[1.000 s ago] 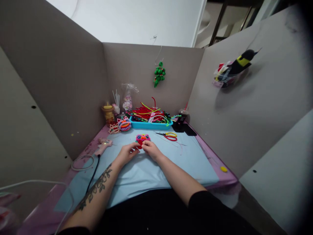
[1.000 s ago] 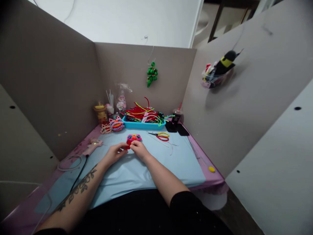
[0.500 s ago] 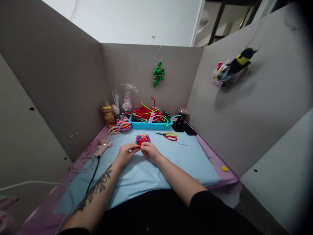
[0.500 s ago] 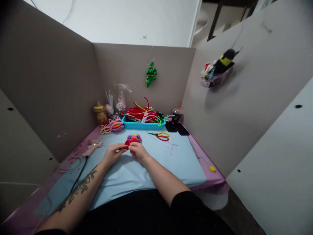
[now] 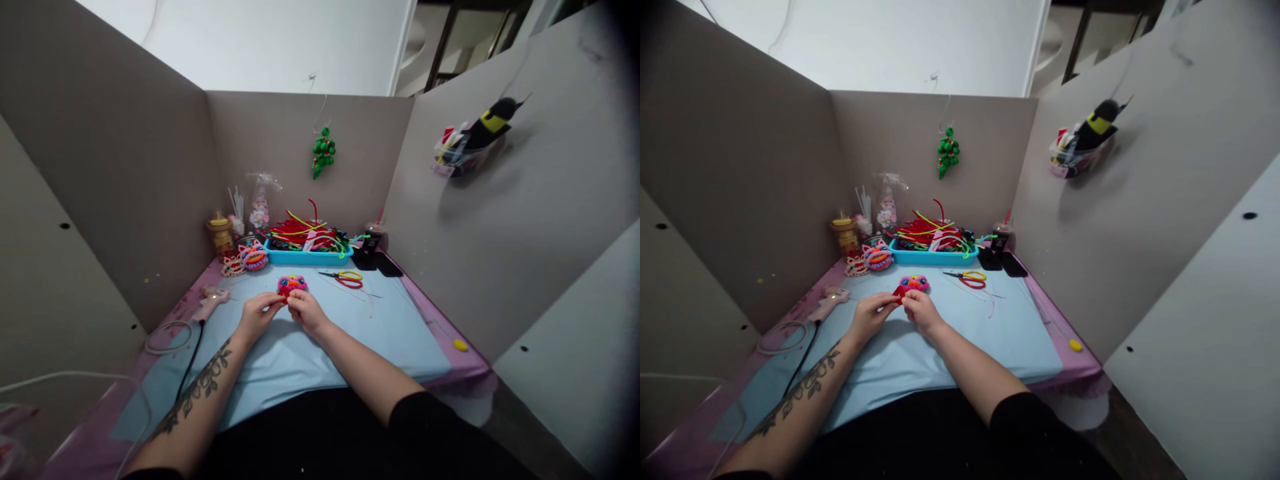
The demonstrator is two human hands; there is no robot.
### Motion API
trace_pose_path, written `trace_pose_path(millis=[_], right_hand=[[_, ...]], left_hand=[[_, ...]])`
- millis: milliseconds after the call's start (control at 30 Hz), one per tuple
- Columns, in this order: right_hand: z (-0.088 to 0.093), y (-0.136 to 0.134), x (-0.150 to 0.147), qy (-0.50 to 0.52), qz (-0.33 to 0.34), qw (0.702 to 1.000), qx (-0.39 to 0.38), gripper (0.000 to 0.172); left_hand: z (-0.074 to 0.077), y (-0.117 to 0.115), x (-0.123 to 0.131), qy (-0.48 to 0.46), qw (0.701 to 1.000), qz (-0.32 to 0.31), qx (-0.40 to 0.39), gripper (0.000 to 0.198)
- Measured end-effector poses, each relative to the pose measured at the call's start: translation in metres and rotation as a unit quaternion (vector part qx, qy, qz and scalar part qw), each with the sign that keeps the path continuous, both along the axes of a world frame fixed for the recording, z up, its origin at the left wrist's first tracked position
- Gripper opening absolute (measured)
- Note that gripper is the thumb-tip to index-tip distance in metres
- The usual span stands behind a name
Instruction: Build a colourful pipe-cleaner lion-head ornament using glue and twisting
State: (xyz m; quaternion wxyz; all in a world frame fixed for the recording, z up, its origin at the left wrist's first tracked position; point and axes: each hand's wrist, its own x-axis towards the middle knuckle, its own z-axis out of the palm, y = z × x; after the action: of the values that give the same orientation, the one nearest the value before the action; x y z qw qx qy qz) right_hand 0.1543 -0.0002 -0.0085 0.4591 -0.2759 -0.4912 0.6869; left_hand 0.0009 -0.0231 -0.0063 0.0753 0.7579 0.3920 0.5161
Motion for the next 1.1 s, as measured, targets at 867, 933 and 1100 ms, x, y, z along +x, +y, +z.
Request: trace_pose_path(millis=[867,933,1100], right_hand=[[0.0008,-0.0047,0.0002,-0.028,-0.017,0.998,0.055,0.025],[0.0013,-0.0052,0.0004,-0.031,-0.015,0.998,0.056,0.025],[0.0014,-0.0056,0.0003,-0.037,-0.016,0.998,0.058,0.026]], left_hand=[[0.0015,-0.0047,-0.0007,-0.005,1.0,0.003,-0.004,0.015],[0.0008,-0.0044,-0.0011,-0.005,1.0,0.003,-0.003,0.015],[0.0019,-0.0048,-0.0008,-0.006,1.0,-0.001,0.005,0.014]])
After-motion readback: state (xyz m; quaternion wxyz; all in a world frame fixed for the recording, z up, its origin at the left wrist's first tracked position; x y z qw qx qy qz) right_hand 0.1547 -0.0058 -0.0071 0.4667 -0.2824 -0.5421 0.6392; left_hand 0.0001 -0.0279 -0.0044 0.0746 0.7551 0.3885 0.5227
